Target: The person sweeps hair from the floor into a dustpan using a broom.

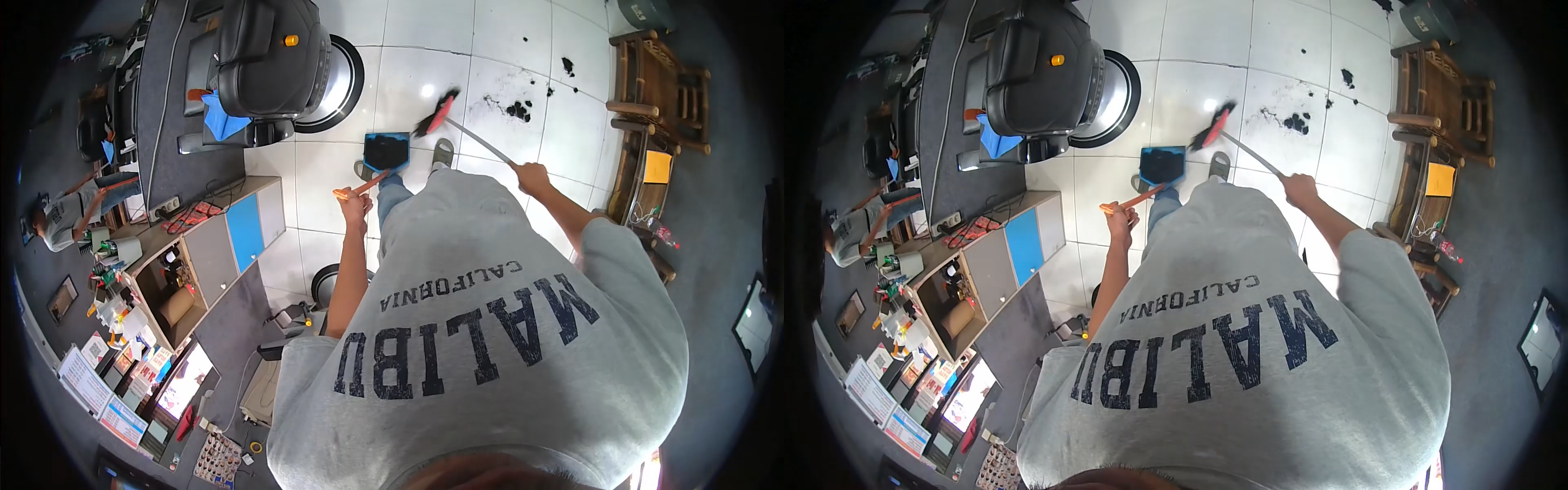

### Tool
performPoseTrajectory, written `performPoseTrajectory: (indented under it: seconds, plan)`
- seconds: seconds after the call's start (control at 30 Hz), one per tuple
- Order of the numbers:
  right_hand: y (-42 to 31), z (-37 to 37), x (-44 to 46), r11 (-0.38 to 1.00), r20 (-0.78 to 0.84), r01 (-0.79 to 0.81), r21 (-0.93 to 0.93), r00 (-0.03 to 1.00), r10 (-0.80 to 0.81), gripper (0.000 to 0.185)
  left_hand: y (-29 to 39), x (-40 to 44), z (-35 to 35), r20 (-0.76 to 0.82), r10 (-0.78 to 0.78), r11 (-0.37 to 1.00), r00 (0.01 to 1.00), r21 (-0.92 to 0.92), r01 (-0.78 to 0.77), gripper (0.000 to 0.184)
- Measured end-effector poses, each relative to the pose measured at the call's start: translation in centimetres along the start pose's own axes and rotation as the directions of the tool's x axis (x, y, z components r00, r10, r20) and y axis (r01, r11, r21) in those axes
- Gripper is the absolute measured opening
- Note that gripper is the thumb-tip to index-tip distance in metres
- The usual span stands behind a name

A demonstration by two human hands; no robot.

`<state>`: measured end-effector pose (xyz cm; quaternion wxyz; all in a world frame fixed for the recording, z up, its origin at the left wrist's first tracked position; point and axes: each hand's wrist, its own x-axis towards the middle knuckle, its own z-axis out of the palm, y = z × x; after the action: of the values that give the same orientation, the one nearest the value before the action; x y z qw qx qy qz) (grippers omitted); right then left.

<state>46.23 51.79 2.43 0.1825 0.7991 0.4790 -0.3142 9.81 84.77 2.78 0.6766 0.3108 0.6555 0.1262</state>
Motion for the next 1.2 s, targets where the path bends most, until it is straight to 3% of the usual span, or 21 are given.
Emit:
performPoseTrajectory:
  seconds: [0.2, 0.33, 0.43, 0.53, 0.6, 0.7, 0.77, 0.87, 0.97, 1.03, 1.1, 1.2]
  plan:
    - [3.3, 0.0, -5.0, 0.994, 0.022, -0.063, 0.086, 0.998, 0.061, 0.058, 1.5, 0.2, -1.1, -0.023, -0.008, 0.999, 1.000, 0.031, 0.009, 0.037]
    - [3.0, -2.2, -2.5, 0.986, 0.192, -0.167, 0.005, 0.968, 0.162, 0.058, 2.8, 0.6, -0.7, 0.002, 0.004, 0.995, 1.000, 0.100, -0.004, 0.036]
    - [5.2, -2.1, -0.9, 0.977, 0.141, -0.190, -0.102, 0.969, 0.203, 0.059, 4.2, 0.9, 0.1, 0.034, 0.013, 0.985, 0.999, 0.172, -0.019, 0.034]
    - [7.8, -1.8, -2.4, 0.958, 0.072, -0.276, -0.081, 0.957, 0.282, 0.051, 5.2, 1.3, 1.3, 0.073, 0.042, 0.972, 0.996, 0.227, -0.057, 0.031]
    - [9.2, -0.3, -4.3, 0.954, 0.085, -0.292, -0.075, 0.951, 0.298, 0.056, 5.6, 1.7, 2.0, 0.100, 0.061, 0.962, 0.993, 0.258, -0.085, 0.029]
    - [11.5, 4.8, -6.6, 0.937, 0.044, -0.349, 0.016, 0.937, 0.348, 0.052, 6.1, 2.6, 3.1, 0.134, 0.077, 0.948, 0.988, 0.298, -0.114, 0.028]
    - [9.1, 5.8, -10.8, 0.902, 0.011, -0.412, 0.131, 0.910, 0.414, 0.048, 7.0, 2.5, 4.1, 0.151, 0.081, 0.938, 0.985, 0.322, -0.126, 0.029]
    - [3.9, 9.7, -14.3, 0.818, -0.002, -0.500, 0.285, 0.853, 0.522, 0.026, 8.5, 3.2, 5.4, 0.203, 0.076, 0.920, 0.976, 0.363, -0.147, 0.028]
    - [-4.5, 13.2, -17.6, 0.685, 0.048, -0.595, 0.420, 0.768, 0.638, 0.029, 10.8, 4.0, 6.6, 0.246, 0.049, 0.902, 0.968, 0.404, -0.148, 0.027]
    - [-10.7, 14.1, -19.3, 0.498, 0.223, -0.650, 0.574, 0.709, 0.669, 0.030, 12.5, 4.9, 7.9, 0.271, 0.027, 0.876, 0.962, 0.458, -0.153, 0.027]
    - [-17.7, 16.2, -20.5, 0.402, 0.178, -0.641, 0.654, 0.647, 0.741, 0.026, 13.8, 6.1, 8.8, 0.290, 0.002, 0.832, 0.957, 0.530, -0.163, 0.027]
    - [-27.6, 15.9, -20.7, 0.184, 0.342, -0.711, 0.679, 0.528, 0.778, 0.023, 15.6, 8.4, 9.9, 0.359, -0.053, 0.767, 0.932, 0.612, -0.193, 0.028]
